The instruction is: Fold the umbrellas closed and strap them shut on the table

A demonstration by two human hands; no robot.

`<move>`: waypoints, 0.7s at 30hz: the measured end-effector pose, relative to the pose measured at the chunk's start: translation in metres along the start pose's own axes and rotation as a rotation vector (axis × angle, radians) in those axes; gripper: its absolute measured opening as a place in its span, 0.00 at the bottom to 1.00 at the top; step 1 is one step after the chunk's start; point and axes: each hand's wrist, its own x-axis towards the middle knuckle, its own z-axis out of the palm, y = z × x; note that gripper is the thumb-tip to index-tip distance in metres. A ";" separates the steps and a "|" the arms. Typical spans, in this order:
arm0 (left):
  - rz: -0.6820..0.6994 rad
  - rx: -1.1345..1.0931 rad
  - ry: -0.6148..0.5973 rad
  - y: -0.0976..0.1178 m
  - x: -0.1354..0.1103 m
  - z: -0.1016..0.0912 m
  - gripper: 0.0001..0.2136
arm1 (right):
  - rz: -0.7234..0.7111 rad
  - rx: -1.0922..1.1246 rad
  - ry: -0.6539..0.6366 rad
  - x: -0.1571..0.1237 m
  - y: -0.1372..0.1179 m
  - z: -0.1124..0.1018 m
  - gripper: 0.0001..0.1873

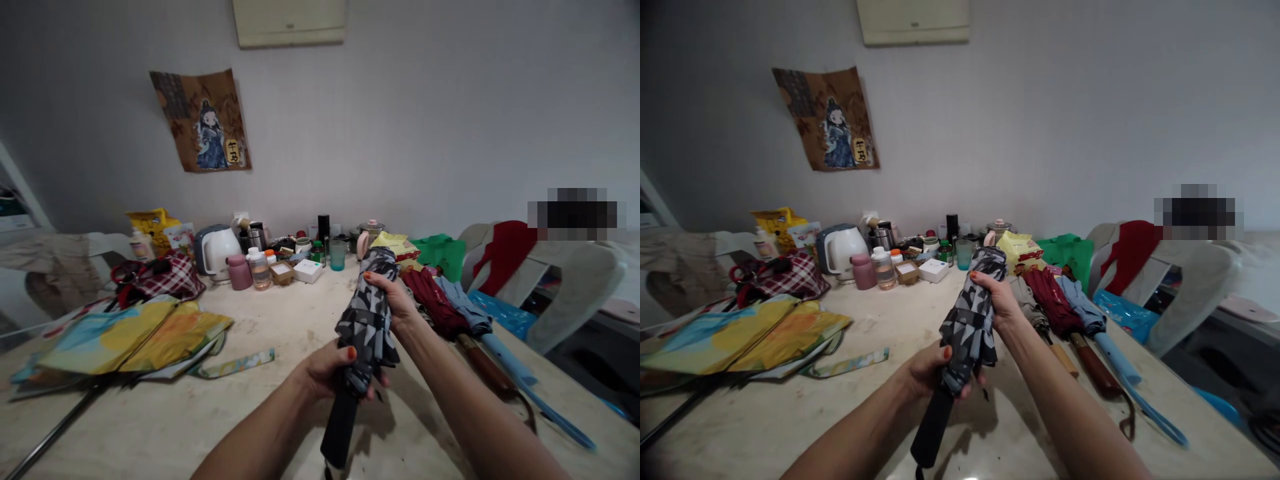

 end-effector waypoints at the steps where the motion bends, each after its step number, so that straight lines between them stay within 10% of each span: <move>1: 0.032 -0.002 0.038 -0.003 0.002 0.002 0.34 | -0.017 0.003 0.012 -0.001 0.000 0.000 0.12; 10: 0.231 0.841 0.866 0.001 0.007 0.026 0.07 | -0.336 -0.219 0.187 0.003 0.023 0.000 0.27; 13: 0.204 0.713 0.789 0.003 0.003 0.024 0.12 | -0.303 -0.182 0.174 0.002 0.019 0.000 0.28; 18: -0.066 0.128 0.248 0.007 -0.005 0.017 0.26 | -0.305 -0.049 0.056 -0.004 0.001 0.000 0.24; 21: -0.077 0.147 0.316 0.005 -0.003 0.018 0.20 | -0.351 -0.052 0.074 -0.004 0.004 0.001 0.26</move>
